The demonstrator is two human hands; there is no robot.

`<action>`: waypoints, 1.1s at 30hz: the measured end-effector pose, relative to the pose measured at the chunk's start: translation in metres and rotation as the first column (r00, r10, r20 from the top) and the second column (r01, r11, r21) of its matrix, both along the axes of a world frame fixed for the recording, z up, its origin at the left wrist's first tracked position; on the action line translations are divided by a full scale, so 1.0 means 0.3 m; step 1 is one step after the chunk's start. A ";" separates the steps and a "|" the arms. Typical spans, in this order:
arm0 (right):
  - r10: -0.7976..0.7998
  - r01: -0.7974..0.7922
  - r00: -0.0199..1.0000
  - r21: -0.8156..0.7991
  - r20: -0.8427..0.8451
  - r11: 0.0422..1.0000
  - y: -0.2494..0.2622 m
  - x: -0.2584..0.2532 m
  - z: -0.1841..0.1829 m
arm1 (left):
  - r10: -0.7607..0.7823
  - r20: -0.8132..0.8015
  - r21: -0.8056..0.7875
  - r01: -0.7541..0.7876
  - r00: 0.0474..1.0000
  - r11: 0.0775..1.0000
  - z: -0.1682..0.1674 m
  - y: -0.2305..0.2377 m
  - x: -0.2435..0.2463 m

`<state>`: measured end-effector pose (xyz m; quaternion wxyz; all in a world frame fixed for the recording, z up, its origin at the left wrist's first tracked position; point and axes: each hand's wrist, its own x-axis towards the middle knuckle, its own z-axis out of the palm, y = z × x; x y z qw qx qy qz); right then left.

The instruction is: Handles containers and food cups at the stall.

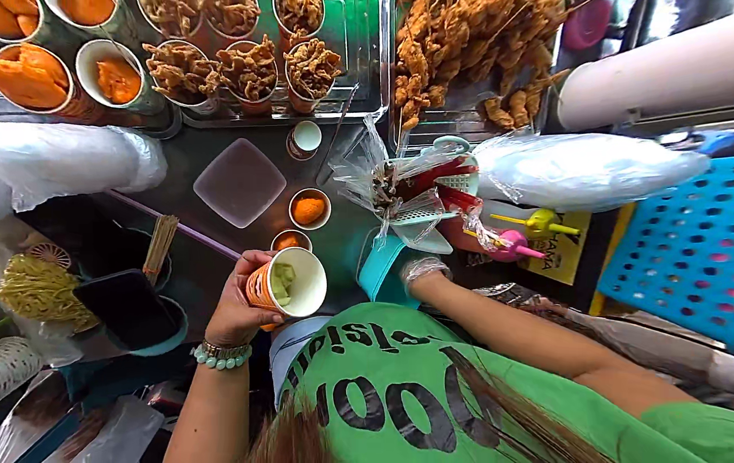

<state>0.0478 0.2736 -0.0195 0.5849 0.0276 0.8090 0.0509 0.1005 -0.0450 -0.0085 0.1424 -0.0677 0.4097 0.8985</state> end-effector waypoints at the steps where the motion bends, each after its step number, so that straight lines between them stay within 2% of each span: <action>1: -0.036 0.036 0.999 -0.013 0.030 0.999 -0.010 -0.013 0.004 | -0.011 -0.006 0.001 0.011 1.000 1.000 -0.002 0.011 0.002; 4: -0.047 0.050 0.990 -0.024 0.132 0.998 -0.044 -0.061 0.074 | -0.044 0.023 -0.028 0.044 0.999 0.999 -0.011 0.041 0.024; 6: -0.015 0.017 0.998 -0.048 0.056 0.999 -0.041 -0.052 0.088 | -0.058 0.058 -0.093 0.063 0.997 0.994 -0.006 0.059 0.045; 7: 0.032 -0.036 0.998 -0.092 -0.048 0.995 -0.017 -0.025 0.057 | -0.067 0.071 -0.135 0.076 0.995 0.988 -0.002 0.066 0.053; 8: 0.067 -0.076 0.996 -0.149 -0.062 0.986 -0.006 -0.033 0.067 | -0.069 0.076 -0.173 0.081 0.995 0.982 0.007 0.072 0.058; 10: 0.080 -0.097 0.995 -0.320 -0.066 0.942 -0.015 -0.086 0.174 | -0.062 0.083 -0.216 0.078 0.995 0.973 0.023 0.085 0.062; 12: -0.002 -0.136 0.971 -0.558 -0.240 0.819 -0.035 -0.115 0.277 | -0.059 0.068 -0.272 0.075 0.996 0.959 0.015 0.096 0.050; 14: -0.153 -0.307 0.859 -0.732 -0.488 0.609 -0.084 -0.121 0.326 | -0.058 0.034 -0.348 0.066 0.998 0.935 0.002 0.112 0.026; 15: -0.221 -0.390 0.797 -0.759 -0.562 0.522 -0.126 -0.128 0.344 | -0.058 0.014 -0.385 0.059 0.998 0.921 -0.002 0.121 0.012; 17: -0.252 -0.524 0.705 -0.727 -0.663 0.444 -0.215 -0.139 0.378 | -0.059 -0.027 -0.439 0.041 0.998 0.898 -0.001 0.140 -0.015; 20: -0.071 -0.609 0.684 -0.623 -0.726 0.492 -0.302 -0.123 0.399 | -0.045 -0.050 -0.445 0.018 0.998 0.896 0.005 0.156 -0.027; 23: 0.177 -0.657 0.736 -0.627 -0.653 0.419 -0.360 -0.141 0.467 | -0.021 -0.074 -0.447 -0.014 0.997 0.895 0.002 0.150 -0.011; 24: 0.142 -0.640 0.756 -0.677 -0.639 0.363 -0.364 -0.146 0.473 | -0.005 -0.088 -0.439 -0.034 0.996 0.898 0.000 0.143 0.000; 26: -0.118 -0.476 0.850 -0.844 -0.514 0.246 -0.349 -0.162 0.436 | 0.043 -0.102 -0.399 -0.081 0.994 0.914 -0.001 0.127 0.022; 27: -0.232 -0.457 0.842 -0.872 -0.487 0.173 -0.349 -0.186 0.402 | 0.071 -0.115 -0.376 -0.109 0.991 0.920 -0.004 0.119 0.032; 28: -0.294 -0.490 0.809 -0.860 -0.509 0.140 -0.360 -0.226 0.366 | 0.092 -0.130 -0.364 -0.134 0.987 0.922 -0.007 0.109 0.038; 29: -0.322 -0.567 0.750 -0.812 -0.578 0.137 -0.384 -0.277 0.324 | 0.112 -0.146 -0.365 -0.159 0.983 0.917 -0.012 0.098 0.042; 30: -0.301 -0.614 0.705 -0.765 -0.642 0.192 -0.411 -0.330 0.286 | 0.131 -0.159 -0.371 -0.183 0.978 0.911 -0.016 0.086 0.045; 31: -0.222 -0.600 0.706 -0.734 -0.673 0.318 -0.441 -0.377 0.264 | 0.149 -0.160 -0.381 -0.200 0.976 0.903 -0.016 0.074 0.046; 32: -0.070 -0.535 0.763 -0.688 -0.643 0.491 -0.486 -0.426 0.257 | 0.160 -0.162 -0.391 -0.212 0.974 0.896 -0.015 0.061 0.047; 33: 0.082 -0.455 0.838 -0.608 -0.540 0.651 -0.543 -0.478 0.238 | 0.169 -0.173 -0.399 -0.226 0.970 0.889 -0.016 0.047 0.047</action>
